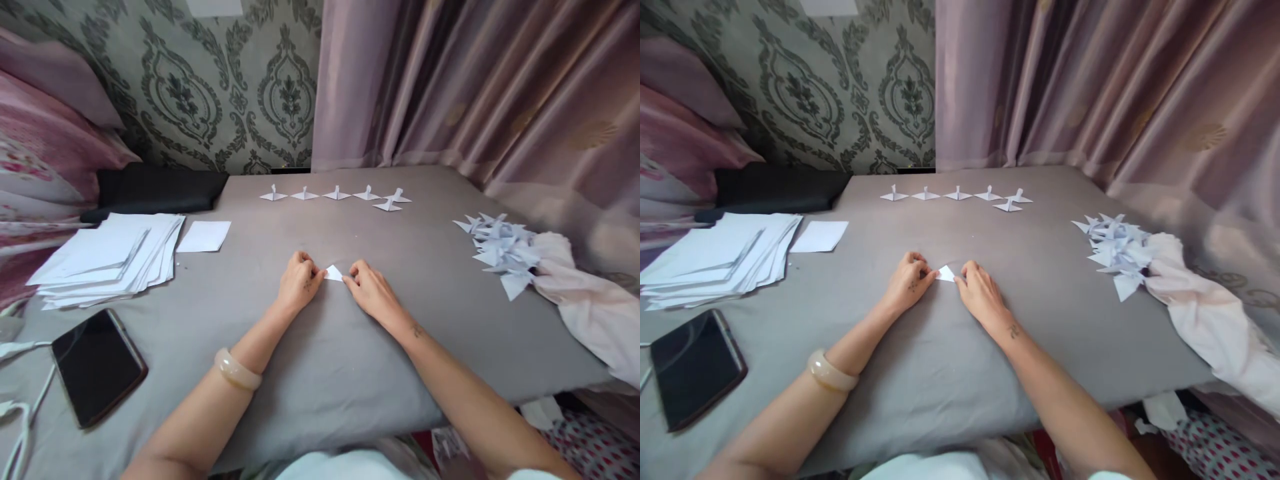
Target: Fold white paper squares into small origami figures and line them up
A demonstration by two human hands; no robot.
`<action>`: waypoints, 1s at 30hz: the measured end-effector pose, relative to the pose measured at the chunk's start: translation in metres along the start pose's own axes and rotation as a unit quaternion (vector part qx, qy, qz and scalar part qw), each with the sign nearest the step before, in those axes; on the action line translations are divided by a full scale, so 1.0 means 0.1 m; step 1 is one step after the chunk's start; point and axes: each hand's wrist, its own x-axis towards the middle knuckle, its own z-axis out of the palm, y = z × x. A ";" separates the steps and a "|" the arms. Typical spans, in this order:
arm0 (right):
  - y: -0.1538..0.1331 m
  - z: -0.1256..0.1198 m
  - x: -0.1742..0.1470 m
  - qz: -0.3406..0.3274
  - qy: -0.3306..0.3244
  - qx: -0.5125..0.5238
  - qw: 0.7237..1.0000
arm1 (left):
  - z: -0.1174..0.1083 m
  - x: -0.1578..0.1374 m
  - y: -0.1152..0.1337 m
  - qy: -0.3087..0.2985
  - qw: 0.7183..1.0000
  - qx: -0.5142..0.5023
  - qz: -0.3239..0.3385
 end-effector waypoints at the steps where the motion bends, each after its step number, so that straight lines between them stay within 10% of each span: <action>1: -0.02 0.01 0.00 -0.006 0.004 -0.005 1.000 | -0.01 -0.02 0.02 0.006 1.000 0.000 0.001; 30: -0.30 0.33 0.15 0.050 0.045 0.177 0.982 | -0.03 -0.20 -0.02 0.027 0.998 0.008 -0.062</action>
